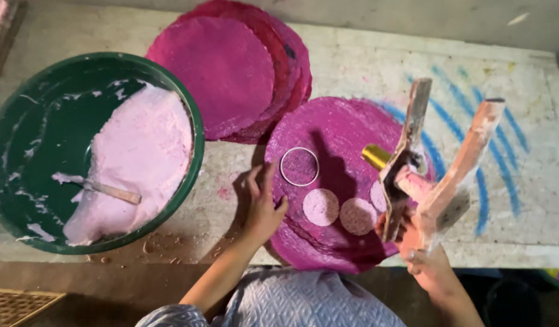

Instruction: The person uses a specialized hand press tool to create circular dough discs on large pink mats, dipping the tool into a bowl of pink mixture between presses.

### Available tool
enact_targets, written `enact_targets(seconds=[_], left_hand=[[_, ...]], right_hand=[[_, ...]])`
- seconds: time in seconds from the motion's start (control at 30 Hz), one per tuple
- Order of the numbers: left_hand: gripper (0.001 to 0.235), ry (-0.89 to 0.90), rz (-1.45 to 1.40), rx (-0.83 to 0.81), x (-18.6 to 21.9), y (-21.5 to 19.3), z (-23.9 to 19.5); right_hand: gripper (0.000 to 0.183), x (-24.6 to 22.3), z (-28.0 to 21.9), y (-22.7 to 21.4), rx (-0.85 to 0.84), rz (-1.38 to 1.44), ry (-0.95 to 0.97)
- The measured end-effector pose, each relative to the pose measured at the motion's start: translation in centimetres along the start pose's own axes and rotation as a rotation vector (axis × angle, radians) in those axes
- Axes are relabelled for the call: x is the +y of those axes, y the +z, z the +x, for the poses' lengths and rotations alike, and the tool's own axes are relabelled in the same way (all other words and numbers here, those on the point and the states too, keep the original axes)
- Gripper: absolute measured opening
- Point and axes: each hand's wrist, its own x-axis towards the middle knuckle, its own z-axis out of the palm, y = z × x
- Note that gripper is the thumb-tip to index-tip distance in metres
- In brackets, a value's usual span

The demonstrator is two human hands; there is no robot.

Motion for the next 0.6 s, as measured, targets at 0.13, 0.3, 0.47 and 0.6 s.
enact_targets(seconds=[0.13, 0.3, 0.47, 0.6], left_hand=[[0.069, 0.061, 0.334, -0.182, 1.9, -1.2, -0.3], [0.051, 0.214, 0.458, -0.217, 1.6, -0.9, -1.0], [0.053, 0.241, 0.389, -0.310, 2.3, -1.2, -1.4], [0.079, 0.241, 0.007, -0.183, 4.5, -3.4, 2.1]], right_hand=[[0.098, -1.2, 1.5, 1.6, -0.013, 0.013, -0.001], [0.099, -1.2, 1.3, 3.3, 0.005, -0.008, 0.021], [0.100, -1.9, 2.3, 3.6, -0.036, -0.093, 0.068], [0.101, -2.9, 3.1, 3.9, -0.139, -0.226, 0.165]])
